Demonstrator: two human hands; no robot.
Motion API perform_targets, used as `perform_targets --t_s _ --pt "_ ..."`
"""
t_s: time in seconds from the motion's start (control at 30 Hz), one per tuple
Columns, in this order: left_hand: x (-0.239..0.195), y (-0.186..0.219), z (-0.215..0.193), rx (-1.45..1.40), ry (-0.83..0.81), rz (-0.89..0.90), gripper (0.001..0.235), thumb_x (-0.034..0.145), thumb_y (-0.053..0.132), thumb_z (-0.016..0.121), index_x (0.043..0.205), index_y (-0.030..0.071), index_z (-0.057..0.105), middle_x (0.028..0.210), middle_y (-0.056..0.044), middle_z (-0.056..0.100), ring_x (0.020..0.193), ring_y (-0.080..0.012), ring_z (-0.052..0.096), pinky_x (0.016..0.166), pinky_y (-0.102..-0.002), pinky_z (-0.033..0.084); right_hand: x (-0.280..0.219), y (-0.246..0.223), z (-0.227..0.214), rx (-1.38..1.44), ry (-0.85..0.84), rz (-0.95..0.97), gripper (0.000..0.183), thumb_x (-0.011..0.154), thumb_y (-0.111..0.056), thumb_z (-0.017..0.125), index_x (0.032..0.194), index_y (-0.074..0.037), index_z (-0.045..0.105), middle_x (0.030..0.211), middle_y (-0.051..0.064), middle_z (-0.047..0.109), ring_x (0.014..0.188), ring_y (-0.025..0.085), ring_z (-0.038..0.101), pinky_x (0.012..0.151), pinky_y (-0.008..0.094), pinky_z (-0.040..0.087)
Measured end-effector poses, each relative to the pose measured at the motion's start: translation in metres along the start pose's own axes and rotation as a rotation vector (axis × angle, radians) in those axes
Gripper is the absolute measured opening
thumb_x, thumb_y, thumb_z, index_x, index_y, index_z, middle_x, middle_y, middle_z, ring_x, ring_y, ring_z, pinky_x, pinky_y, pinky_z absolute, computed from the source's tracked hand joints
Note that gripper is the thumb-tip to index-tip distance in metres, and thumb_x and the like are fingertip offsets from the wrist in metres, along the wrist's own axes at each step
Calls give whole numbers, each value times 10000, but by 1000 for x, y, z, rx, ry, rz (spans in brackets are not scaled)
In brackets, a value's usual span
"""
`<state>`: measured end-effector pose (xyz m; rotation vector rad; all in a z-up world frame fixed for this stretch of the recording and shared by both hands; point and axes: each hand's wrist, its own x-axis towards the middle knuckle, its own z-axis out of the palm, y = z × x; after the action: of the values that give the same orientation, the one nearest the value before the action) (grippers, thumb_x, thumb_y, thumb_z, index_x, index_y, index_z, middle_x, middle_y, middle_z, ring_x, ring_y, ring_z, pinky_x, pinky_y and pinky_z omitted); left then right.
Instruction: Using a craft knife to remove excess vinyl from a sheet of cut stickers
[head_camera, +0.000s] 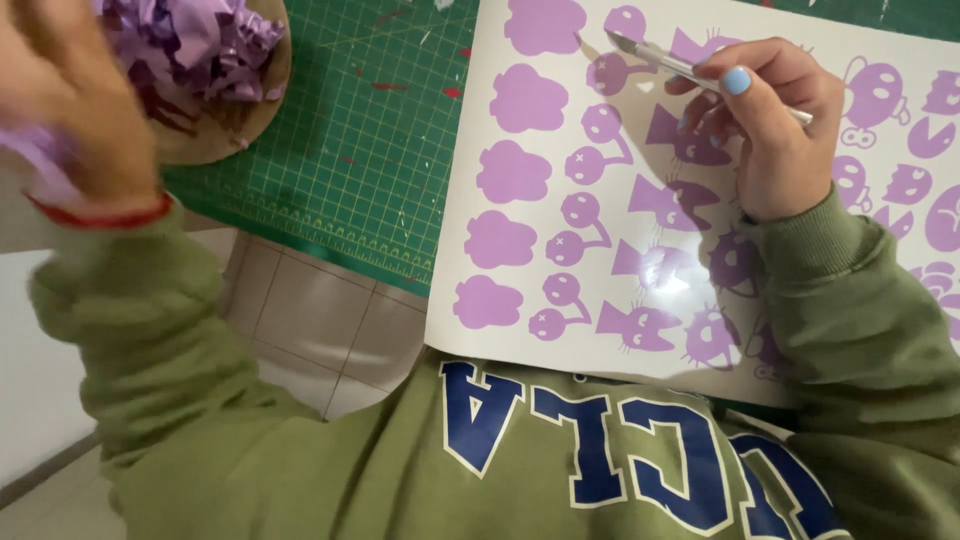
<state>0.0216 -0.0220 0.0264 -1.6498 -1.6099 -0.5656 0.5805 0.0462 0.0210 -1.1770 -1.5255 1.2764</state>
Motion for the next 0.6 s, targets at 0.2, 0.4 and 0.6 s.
perform_targets --t_s 0.2,0.4,0.6 --pt "50 166 -13 -2088 -283 261 466 1096 515 511 798 157 515 1080 1 404 979 -267 377 859 -471 381 2 -7 5 -58 -64 -9 300 1231 -273 581 1230 7 687 1159 214 763 898 238 739 699 280 594" --pt "60 197 -2 -848 -650 512 419 1222 345 522 1514 71 646 1674 -279 410 1531 -473 336 1213 -734 198 1 -25 2 -62 -78 127 302 1205 -282 580 1249 -7 695 1153 185 771 847 192 739 681 241 612" --pt "56 202 7 -782 -619 559 356 1208 342 594 1445 84 658 1609 -261 525 1504 -465 399 1210 -750 218 5 -55 16 -168 -249 131 200 1198 -112 548 1253 35 671 1153 166 766 924 195 736 775 259 608"
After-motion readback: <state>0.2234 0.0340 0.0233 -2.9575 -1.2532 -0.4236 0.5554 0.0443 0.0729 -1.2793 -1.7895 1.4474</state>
